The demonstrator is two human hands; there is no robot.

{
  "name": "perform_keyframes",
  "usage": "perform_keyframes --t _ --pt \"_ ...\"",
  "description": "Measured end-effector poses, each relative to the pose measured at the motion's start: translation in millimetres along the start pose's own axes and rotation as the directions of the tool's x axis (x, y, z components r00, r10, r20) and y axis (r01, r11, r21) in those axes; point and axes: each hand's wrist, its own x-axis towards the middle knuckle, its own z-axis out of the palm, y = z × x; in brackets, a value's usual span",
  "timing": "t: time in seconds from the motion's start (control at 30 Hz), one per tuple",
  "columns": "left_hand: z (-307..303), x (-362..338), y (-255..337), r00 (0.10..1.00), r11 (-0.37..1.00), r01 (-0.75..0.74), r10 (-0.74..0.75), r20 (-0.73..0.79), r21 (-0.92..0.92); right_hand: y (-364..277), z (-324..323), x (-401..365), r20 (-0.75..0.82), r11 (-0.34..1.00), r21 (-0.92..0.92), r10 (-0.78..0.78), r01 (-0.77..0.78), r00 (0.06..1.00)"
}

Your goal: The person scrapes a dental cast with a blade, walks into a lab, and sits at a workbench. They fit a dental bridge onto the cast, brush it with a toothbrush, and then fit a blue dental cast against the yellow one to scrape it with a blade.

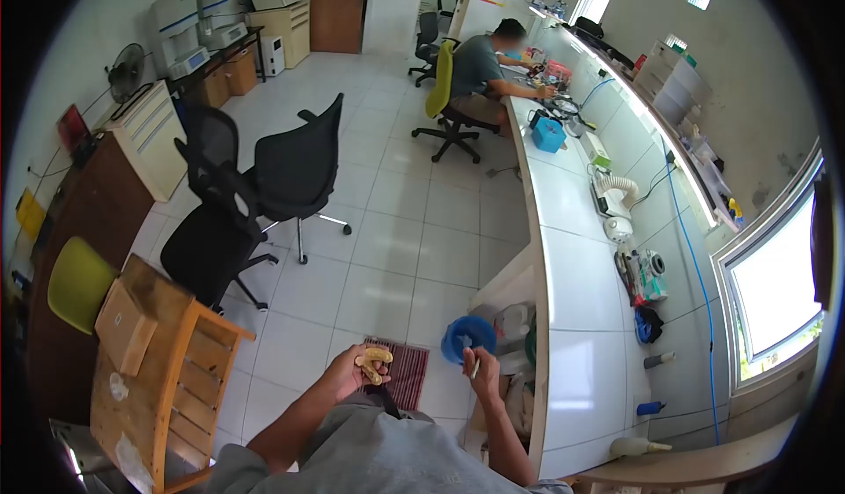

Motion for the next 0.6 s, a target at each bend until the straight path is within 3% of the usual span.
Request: perform_keyframes --t 0.03,0.1,0.17,0.2,0.23,0.3,0.37,0.43,0.5,0.6 --pt "17 28 27 1.0 0.997 0.025 -0.026 0.014 0.078 40 -3 13 0.046 0.987 -0.14 0.081 -0.074 0.996" --pt "54 79 73 0.997 0.99 0.017 -0.027 0.075 0.141 131 6 13 -0.054 0.95 0.002 0.311 -0.311 0.949" --pt "82 124 103 0.99 0.976 -0.001 -0.03 0.134 0.219 194 12 -15 -0.048 0.798 0.402 0.508 -0.449 0.86" --pt "96 147 116 0.982 0.98 0.011 -0.048 0.184 0.198 218 15 -31 -0.047 0.643 0.438 0.715 -0.629 0.698" --pt "105 171 129 0.97 0.984 0.022 -0.063 0.234 0.176 272 28 -61 -0.083 0.484 0.594 0.831 -0.643 0.55" --pt "110 217 144 0.96 0.987 0.029 -0.072 0.27 0.16 242 22 -68 -0.186 0.655 0.225 0.755 -0.721 0.629" --pt "108 263 159 0.967 0.985 0.104 -0.133 0.219 0.14 242 31 -39 -0.187 0.656 0.001 0.742 -0.755 0.644" --pt "95 313 171 0.968 0.981 0.138 -0.163 0.189 0.14 253 33 6 -0.163 0.645 -0.117 0.737 -0.755 0.656" --pt "88 350 186 0.984 0.984 0.176 -0.176 0.016 0.006 251 32 63 -0.136 0.642 -0.212 0.727 -0.737 0.673" --pt "86 403 228 0.988 0.988 0.153 -0.154 -0.03 -0.022 258 27 174 -0.118 0.725 -0.33 0.604 -0.605 0.788"
